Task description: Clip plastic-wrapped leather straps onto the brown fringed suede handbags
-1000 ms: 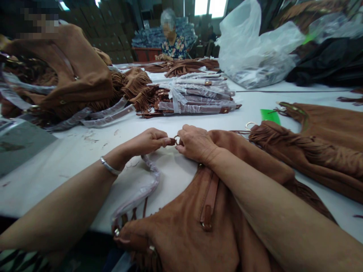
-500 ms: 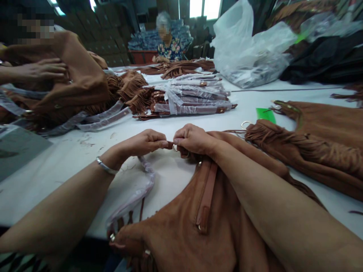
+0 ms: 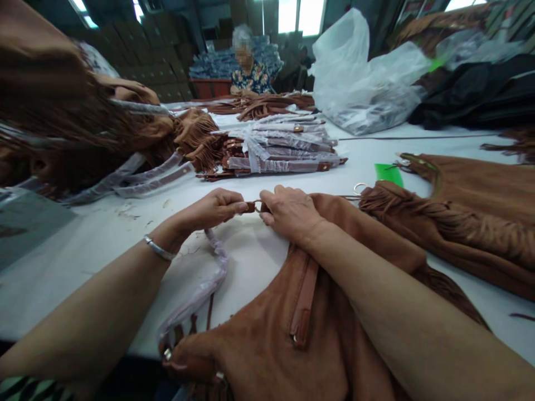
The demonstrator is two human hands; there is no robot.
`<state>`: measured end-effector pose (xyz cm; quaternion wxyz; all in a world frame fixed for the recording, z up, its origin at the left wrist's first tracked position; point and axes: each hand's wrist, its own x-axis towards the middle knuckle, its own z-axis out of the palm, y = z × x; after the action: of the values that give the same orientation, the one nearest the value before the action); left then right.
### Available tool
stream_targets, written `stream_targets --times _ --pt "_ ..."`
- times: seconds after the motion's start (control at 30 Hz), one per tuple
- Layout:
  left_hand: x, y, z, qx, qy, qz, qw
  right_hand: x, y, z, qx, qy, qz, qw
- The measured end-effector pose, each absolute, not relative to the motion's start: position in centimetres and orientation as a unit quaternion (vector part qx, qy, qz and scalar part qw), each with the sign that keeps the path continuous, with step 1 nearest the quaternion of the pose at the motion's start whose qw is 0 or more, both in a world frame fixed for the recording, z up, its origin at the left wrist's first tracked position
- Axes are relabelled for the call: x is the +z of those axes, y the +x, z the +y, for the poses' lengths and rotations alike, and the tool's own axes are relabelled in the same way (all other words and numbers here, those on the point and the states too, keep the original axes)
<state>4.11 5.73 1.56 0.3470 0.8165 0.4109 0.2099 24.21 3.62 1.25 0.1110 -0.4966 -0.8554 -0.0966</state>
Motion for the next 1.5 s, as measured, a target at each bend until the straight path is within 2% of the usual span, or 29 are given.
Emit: stream_targets --times 0.27,0.4,0.67,0.77,0.87,1.03,1.1,1.17,1.3,1.33,1.4,1.5 --pt "1.6 4.6 5.7 0.212 0.805 0.423 0.358 0.2 22.1 3.4 -0.163 -0.520 -0.833 0.098" --pt "1.8 5.0 5.4 0.214 0.795 0.411 0.390 -0.1 21.9 3.6 -0.154 -0.525 -0.830 0.113" --pt "2.0 4.8 5.4 0.243 0.801 0.403 0.371 0.1 22.3 3.6 -0.138 -0.489 -0.852 0.128" --pt "2.2 4.1 5.7 0.190 0.798 0.395 0.413 0.2 22.5 3.5 -0.138 -0.442 -0.878 0.120" --pt "2.2 3.5 5.9 0.129 0.789 0.377 0.467 0.3 22.6 3.5 -0.114 -0.379 -0.915 0.081" --pt "1.7 3.4 6.1 0.124 0.783 0.357 0.495 0.9 22.6 3.5 -0.037 -0.349 -0.935 0.049" --pt "1.1 3.4 6.4 0.123 0.784 0.363 0.489 1.1 22.7 3.7 -0.013 -0.367 -0.930 0.036" --pt "0.4 3.4 6.7 0.140 0.801 0.381 0.440 1.2 23.1 4.0 0.004 -0.396 -0.918 0.030" --pt "-0.6 3.7 7.2 0.221 0.837 0.434 0.248 1.0 23.9 4.6 0.001 -0.439 -0.895 0.078" --pt "-0.6 3.9 7.2 0.249 0.830 0.445 0.226 1.0 24.0 4.6 -0.009 -0.451 -0.887 0.099" --pt "-0.2 4.2 7.2 0.313 0.794 0.452 0.260 1.0 24.1 4.4 -0.025 -0.479 -0.866 0.141" --pt "1.0 3.9 6.7 0.393 0.705 0.458 0.373 1.4 24.1 4.1 -0.014 -0.509 -0.833 0.217"
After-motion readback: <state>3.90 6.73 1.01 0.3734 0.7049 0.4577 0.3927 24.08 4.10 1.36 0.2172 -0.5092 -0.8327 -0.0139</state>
